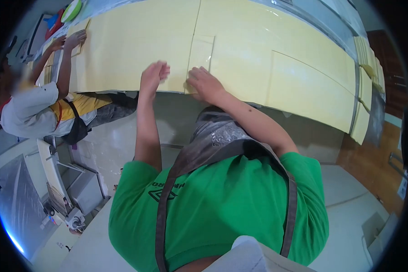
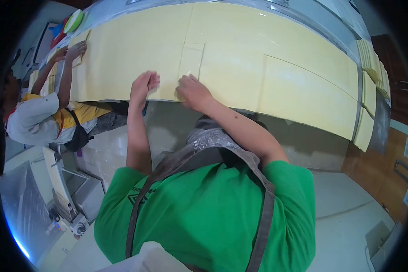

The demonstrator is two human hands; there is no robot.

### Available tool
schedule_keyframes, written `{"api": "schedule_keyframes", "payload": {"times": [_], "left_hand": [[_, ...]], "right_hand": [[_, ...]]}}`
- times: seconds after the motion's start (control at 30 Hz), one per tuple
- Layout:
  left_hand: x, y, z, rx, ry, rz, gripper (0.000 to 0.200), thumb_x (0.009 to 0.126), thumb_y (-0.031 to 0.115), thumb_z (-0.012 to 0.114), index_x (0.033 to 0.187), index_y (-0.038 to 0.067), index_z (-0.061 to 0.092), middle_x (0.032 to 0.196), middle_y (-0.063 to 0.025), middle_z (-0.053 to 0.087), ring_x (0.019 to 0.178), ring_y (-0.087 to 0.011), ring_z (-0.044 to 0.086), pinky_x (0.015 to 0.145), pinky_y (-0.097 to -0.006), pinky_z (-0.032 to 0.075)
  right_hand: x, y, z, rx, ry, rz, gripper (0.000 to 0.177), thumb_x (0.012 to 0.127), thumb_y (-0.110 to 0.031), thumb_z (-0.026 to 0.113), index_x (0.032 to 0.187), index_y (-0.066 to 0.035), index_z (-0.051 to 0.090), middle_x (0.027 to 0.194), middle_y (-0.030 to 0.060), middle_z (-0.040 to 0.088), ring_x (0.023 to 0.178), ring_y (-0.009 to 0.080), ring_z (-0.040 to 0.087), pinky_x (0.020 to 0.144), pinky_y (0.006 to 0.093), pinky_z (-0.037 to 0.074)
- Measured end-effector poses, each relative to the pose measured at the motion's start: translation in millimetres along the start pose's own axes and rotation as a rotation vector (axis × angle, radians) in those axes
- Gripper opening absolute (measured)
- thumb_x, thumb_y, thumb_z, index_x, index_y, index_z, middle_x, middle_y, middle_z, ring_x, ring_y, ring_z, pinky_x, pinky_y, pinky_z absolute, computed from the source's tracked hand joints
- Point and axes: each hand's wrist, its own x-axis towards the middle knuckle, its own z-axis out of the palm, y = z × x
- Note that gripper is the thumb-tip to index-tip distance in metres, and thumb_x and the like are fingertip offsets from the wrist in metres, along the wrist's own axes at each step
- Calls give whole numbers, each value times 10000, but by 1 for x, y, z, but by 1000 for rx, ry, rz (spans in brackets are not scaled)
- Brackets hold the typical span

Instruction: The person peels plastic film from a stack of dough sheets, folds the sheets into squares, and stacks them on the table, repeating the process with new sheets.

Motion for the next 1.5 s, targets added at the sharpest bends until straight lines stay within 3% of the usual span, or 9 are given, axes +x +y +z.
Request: {"api": "schedule_keyframes", "payload": {"times": [0.33,0.43,0.5,0.67,0.73,0.87,1.07,1.27,1.5], "left_hand": [[-38,-32,69,-96,-390,-491,738,983,653,358,1014,-42,605,867,-146,680,626,-224,681,541,-310,536],[15,-34,112,30,-288,-266,660,985,599,430,1026,-36,604,864,-131,678,706,-212,690,589,-325,529],[46,-53,135,845,6,509,521,977,487,515,1069,-17,610,901,-127,687,781,-209,672,657,-347,518],[28,16,176,172,-569,98,465,1009,364,445,1288,13,568,1178,-154,668,1140,-316,603,962,-421,464],[51,-23,175,681,-247,767,523,1031,353,393,1461,56,413,1482,-202,437,1416,-402,330,1148,-511,266],[29,-49,219,1083,-202,847,616,1025,430,384,1537,101,285,1621,-191,133,1488,-420,89,1168,-625,58],[-1,-38,266,1177,-127,906,650,991,399,475,1500,26,321,1564,-276,211,1437,-481,190,1148,-624,157],[3,-2,275,949,250,222,707,842,361,730,1334,-59,446,1216,-302,564,1147,-446,527,974,-549,403],[4,12,272,584,52,485,290,870,184,732,1046,-43,688,926,-189,712,829,-266,662,795,-384,505]], "right_hand": [[-30,28,-8,257,283,-17,147,830,-151,693,932,-49,662,1119,141,646,1137,324,584,1090,513,399],[-49,31,-28,324,501,-6,134,834,-130,686,928,-41,651,1045,136,662,1056,314,617,1030,496,446],[-72,45,-38,340,557,40,134,833,-124,688,925,-36,646,1034,136,661,1025,310,626,996,476,468],[-153,112,-49,276,812,504,204,859,-148,682,1021,-32,639,1061,157,655,1008,323,619,885,414,487],[-169,118,-50,39,829,728,263,880,-194,662,1077,-23,629,1071,168,650,1024,335,596,899,411,478],[-189,128,-36,-192,624,882,509,911,-286,613,1326,-11,504,1089,196,640,1046,395,563,934,519,419],[-152,110,-76,-61,203,1206,682,920,-327,592,1440,45,353,1139,241,629,1067,380,557,952,529,383],[-155,156,-72,311,274,1164,584,847,-438,679,1078,91,592,1008,276,662,992,428,636,896,492,505],[-181,143,-113,729,402,915,411,868,-375,674,961,23,631,915,243,630,882,409,610,816,472,481]]}}
